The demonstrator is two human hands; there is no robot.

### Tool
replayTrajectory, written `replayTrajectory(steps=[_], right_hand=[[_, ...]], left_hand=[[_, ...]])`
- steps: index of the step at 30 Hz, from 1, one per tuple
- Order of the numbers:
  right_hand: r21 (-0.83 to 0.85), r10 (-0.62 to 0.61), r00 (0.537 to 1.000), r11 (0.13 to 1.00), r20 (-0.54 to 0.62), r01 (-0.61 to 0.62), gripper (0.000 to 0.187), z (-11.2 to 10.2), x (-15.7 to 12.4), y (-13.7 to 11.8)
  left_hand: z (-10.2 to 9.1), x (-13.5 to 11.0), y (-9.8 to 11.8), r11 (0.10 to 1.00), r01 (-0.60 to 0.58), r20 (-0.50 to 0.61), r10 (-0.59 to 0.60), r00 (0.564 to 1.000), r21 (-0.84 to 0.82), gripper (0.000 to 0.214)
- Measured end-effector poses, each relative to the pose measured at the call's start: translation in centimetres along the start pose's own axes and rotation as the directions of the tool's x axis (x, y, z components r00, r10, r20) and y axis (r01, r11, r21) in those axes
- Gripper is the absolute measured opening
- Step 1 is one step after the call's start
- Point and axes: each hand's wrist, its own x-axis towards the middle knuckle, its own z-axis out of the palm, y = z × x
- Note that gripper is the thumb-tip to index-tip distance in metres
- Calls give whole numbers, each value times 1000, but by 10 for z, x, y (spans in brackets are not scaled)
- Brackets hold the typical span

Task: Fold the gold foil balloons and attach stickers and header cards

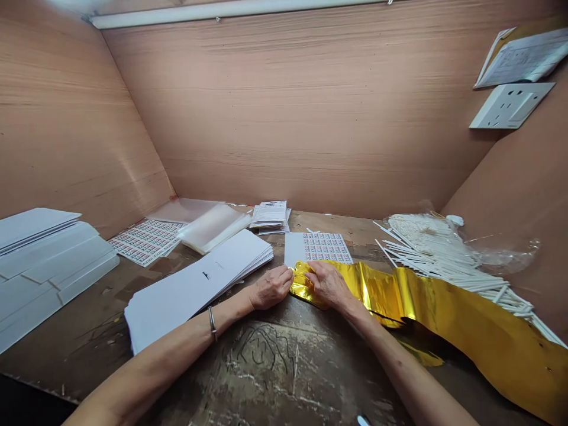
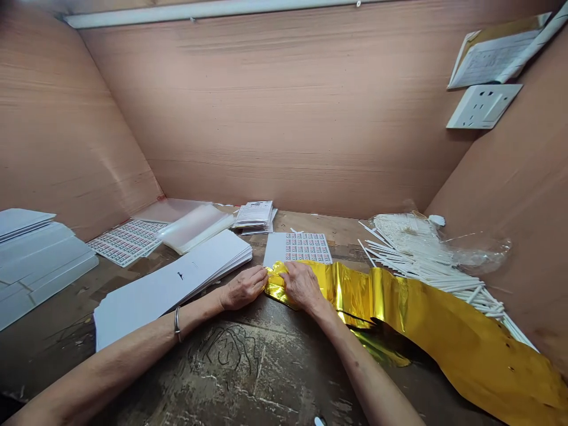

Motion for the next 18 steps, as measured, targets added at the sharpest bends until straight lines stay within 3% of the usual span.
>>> replayTrajectory(steps=[4, 12, 15, 18], right_hand=[[28, -64, 998, 998, -14, 64, 27, 8, -9, -4], [-85, -164, 986, 983, 17, 165, 23, 5, -15, -17], [-73, -175, 984, 981, 38, 178, 23, 4, -16, -18], [-48, -204, 977, 977, 53, 207, 32, 4, -18, -17]], left_hand=[[1, 2, 3, 1000, -27, 4, 27, 1000, 15, 25], [-1, 3, -1, 993, -50, 73, 57, 996, -104, 21], [-13, -5, -6, 982, 47, 60, -37, 998, -181, 19], [-20, -15, -9, 961, 142, 37, -138, 990, -237, 32]])
